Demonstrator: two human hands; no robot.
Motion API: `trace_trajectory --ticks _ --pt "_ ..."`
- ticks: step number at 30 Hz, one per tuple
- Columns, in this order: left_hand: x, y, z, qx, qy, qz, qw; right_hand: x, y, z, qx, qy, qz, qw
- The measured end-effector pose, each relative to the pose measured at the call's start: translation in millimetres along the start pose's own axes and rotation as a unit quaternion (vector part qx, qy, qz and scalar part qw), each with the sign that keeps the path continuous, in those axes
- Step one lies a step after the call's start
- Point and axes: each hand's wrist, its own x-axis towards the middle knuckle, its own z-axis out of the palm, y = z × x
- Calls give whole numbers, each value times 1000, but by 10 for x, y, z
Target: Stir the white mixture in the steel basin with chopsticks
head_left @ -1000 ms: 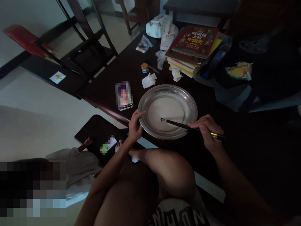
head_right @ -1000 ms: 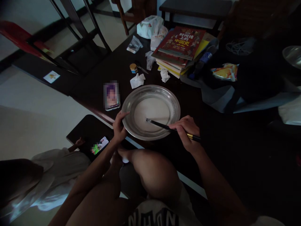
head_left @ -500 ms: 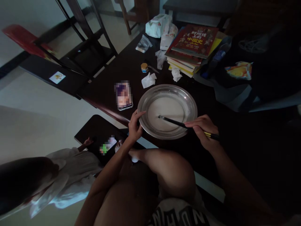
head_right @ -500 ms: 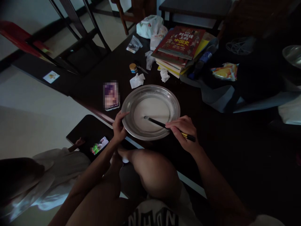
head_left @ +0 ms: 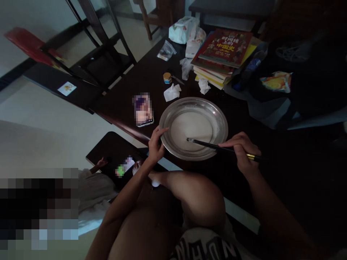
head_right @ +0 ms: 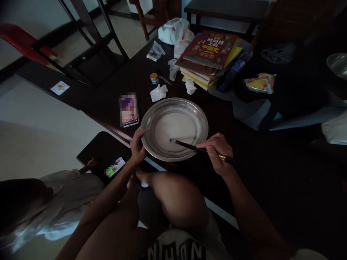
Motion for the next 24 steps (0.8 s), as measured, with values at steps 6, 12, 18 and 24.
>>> trace_trajectory --ticks 6,12,18,24 --pt "2 7 -3 8 1 1 1000 23 -17 15 -11 -48 -19 999" --pt "10 18 -8 17 7 16 1000 22 -24 15 9 -16 2 1000" --pt "5 10 -12 20 -3 1 1000 27 -12 29 0 -15 -10 1000" --pt "7 15 -6 -4 7 14 1000 17 -26 34 8 -43 -12 999"
